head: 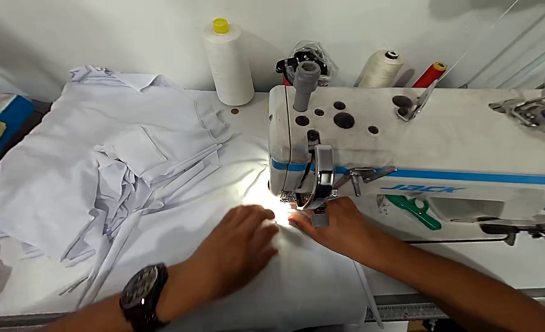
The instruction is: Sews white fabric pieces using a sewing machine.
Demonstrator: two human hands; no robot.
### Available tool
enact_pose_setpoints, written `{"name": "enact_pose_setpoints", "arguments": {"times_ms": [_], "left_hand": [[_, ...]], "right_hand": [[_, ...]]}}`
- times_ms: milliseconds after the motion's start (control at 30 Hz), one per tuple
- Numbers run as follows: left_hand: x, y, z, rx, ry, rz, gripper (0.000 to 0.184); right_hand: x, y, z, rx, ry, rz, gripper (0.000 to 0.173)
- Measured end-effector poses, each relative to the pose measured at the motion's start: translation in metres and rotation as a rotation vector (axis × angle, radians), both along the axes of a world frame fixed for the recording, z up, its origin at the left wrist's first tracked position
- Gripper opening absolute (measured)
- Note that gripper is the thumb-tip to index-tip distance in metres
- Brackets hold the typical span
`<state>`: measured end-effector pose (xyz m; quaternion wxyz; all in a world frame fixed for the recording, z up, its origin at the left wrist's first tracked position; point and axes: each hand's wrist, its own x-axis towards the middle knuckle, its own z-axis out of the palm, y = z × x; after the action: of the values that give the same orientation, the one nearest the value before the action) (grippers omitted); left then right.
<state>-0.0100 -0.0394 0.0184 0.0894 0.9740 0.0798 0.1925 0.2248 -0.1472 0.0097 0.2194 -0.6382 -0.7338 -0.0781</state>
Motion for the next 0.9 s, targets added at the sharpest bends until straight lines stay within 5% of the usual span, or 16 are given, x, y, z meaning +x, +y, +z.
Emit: {"name": "enact_pose_setpoints", "arguments": {"times_ms": [300,400,467,533,633,767,900], "left_hand": [[-0.026,-0.038,-0.027,0.055,0.021,-0.011,0.045],[-0.007,-0.009,-0.010,-0.012,-0.021,0.128,0.047],[0.011,0.021,-0.008,-0.041,0.081,0.184,0.071],[0.024,0.046,-0.013,-0.039,0.148,0.128,0.089],[0.031,0.060,-0.014,0.001,0.115,0.054,0.092],[0.023,0.046,-0.009,0.064,-0.074,-0.042,0.068],[0.009,0.025,-0.021,0.110,-0.046,-0.308,0.031]], "right_hand": [[0.009,0.002,-0.008,-0.112,0.194,0.048,0.018],[0.011,0.005,-0.010,-0.132,0.207,0.067,0.018],[0.011,0.004,-0.011,-0.117,0.208,0.074,0.017],[0.013,0.003,-0.009,-0.079,0.161,0.085,0.017],[0.015,0.000,-0.006,-0.044,0.033,0.134,0.015],[0.016,-0.001,-0.003,-0.051,-0.026,0.182,0.012],[0.017,0.000,0.001,-0.207,0.036,0.183,0.012]]}}
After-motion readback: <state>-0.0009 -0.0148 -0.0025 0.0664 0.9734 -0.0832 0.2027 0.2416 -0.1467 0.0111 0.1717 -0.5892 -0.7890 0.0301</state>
